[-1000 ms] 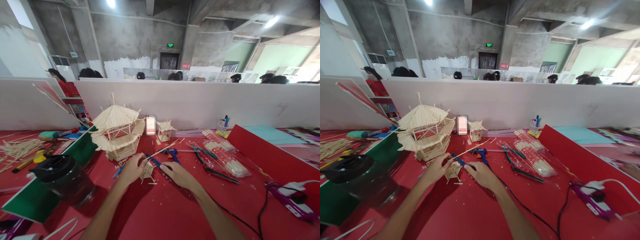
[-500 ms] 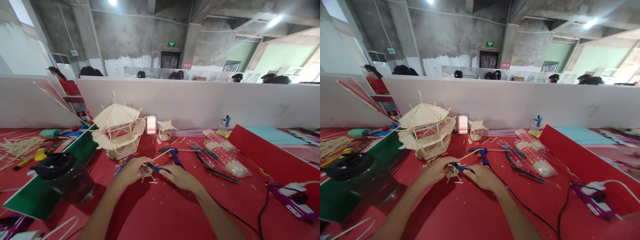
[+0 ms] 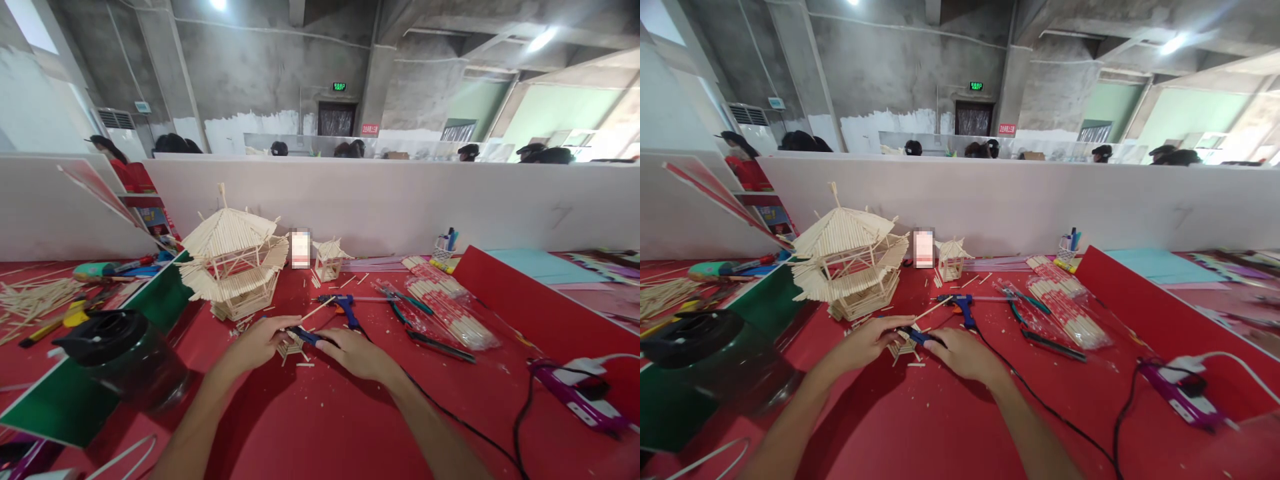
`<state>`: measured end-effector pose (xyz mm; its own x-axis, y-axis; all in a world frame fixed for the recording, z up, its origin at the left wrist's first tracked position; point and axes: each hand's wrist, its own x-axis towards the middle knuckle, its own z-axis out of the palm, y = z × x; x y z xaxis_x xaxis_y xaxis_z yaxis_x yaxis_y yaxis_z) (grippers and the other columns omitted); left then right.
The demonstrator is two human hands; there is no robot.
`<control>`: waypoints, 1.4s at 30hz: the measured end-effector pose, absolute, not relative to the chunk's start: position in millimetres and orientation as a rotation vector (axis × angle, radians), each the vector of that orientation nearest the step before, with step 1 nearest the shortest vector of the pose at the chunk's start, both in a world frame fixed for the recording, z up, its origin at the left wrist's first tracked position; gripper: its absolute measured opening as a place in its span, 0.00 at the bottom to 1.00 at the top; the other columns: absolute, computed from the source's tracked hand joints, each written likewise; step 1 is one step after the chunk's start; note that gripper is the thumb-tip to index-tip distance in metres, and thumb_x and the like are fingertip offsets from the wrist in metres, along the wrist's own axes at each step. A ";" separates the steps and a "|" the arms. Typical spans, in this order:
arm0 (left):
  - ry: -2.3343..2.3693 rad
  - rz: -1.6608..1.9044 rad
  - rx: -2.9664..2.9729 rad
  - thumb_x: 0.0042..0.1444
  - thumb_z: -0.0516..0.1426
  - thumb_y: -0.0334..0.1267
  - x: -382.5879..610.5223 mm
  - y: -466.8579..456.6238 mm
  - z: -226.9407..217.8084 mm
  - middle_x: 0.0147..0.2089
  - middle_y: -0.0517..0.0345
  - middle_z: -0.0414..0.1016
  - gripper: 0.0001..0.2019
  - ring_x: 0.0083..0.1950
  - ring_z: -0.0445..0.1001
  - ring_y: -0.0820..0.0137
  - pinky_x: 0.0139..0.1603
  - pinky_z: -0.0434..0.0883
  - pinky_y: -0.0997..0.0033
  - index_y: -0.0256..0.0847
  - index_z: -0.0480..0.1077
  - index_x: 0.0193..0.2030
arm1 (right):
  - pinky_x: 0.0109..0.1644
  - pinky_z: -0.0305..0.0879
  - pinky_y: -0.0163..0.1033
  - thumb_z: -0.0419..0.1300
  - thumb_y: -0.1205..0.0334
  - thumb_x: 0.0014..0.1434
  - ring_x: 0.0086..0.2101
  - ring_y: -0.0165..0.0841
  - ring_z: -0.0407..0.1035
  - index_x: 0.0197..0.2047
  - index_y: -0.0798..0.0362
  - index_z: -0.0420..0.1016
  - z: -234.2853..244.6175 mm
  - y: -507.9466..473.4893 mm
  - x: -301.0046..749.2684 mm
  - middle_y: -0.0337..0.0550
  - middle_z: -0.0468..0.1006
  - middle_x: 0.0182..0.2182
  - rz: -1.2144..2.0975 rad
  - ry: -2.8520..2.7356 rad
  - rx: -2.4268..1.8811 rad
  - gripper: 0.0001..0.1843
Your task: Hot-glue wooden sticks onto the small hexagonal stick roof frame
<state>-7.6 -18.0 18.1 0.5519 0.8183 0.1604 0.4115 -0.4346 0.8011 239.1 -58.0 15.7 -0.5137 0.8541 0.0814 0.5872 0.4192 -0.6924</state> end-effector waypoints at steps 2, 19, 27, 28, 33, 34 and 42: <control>0.962 0.695 2.035 0.54 0.53 0.29 -7.7 -17.9 19.1 0.59 0.53 0.74 0.23 0.57 0.74 0.62 0.59 0.70 0.60 0.47 0.73 0.57 | 0.50 0.62 0.41 0.45 0.49 0.69 0.47 0.42 0.72 0.54 0.50 0.76 15.7 -57.9 239.7 0.49 0.79 0.50 0.829 -2.249 -1.235 0.24; 0.818 0.592 2.008 0.45 0.48 0.21 -8.4 -22.5 18.2 0.65 0.54 0.67 0.36 0.54 0.74 0.65 0.51 0.75 0.66 0.50 0.68 0.62 | 0.34 0.59 0.36 0.48 0.47 0.67 0.29 0.35 0.71 0.39 0.52 0.79 18.6 -58.0 239.9 0.44 0.80 0.29 0.941 -2.235 -1.253 0.23; 0.801 0.451 1.977 0.43 0.45 0.19 -8.6 -21.6 14.3 0.59 0.53 0.71 0.39 0.48 0.76 0.69 0.45 0.76 0.72 0.48 0.63 0.63 | 0.37 0.60 0.36 0.49 0.47 0.66 0.31 0.34 0.70 0.43 0.52 0.80 12.6 -53.6 239.4 0.43 0.81 0.34 0.919 -2.265 -1.237 0.23; 0.790 0.428 1.966 0.43 0.45 0.19 -9.0 -21.1 13.9 0.58 0.53 0.71 0.39 0.47 0.77 0.70 0.45 0.76 0.72 0.47 0.62 0.64 | 0.36 0.60 0.35 0.48 0.46 0.66 0.31 0.34 0.70 0.43 0.53 0.80 12.5 -53.3 239.5 0.43 0.81 0.33 0.927 -2.272 -1.241 0.24; 0.793 0.412 2.060 0.43 0.45 0.18 -11.6 -18.5 11.2 0.63 0.54 0.67 0.41 0.52 0.74 0.69 0.50 0.74 0.71 0.49 0.61 0.65 | 0.34 0.58 0.35 0.47 0.46 0.67 0.30 0.33 0.68 0.43 0.52 0.80 13.6 -53.7 239.8 0.43 0.81 0.33 0.929 -2.277 -1.253 0.25; 0.799 0.412 2.086 0.42 0.45 0.18 -12.0 -18.3 11.0 0.66 0.55 0.64 0.41 0.54 0.73 0.68 0.51 0.74 0.71 0.50 0.61 0.65 | 0.34 0.58 0.35 0.47 0.46 0.67 0.30 0.34 0.68 0.43 0.52 0.80 13.7 -53.8 239.9 0.43 0.81 0.33 0.926 -2.277 -1.254 0.25; 0.843 0.412 2.247 0.42 0.45 0.17 -8.7 -20.9 18.2 0.65 0.56 0.67 0.39 0.64 0.65 0.66 0.65 0.63 0.63 0.45 0.64 0.63 | 0.38 0.59 0.36 0.49 0.46 0.66 0.32 0.35 0.69 0.44 0.52 0.81 13.0 -53.9 241.5 0.44 0.81 0.33 0.919 -2.292 -1.269 0.24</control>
<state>-8.7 -20.9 18.2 0.7384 0.6725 0.0505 0.4527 -0.5498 0.7020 241.5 -53.9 13.0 -0.5301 0.8480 0.0017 0.6119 0.3839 -0.6915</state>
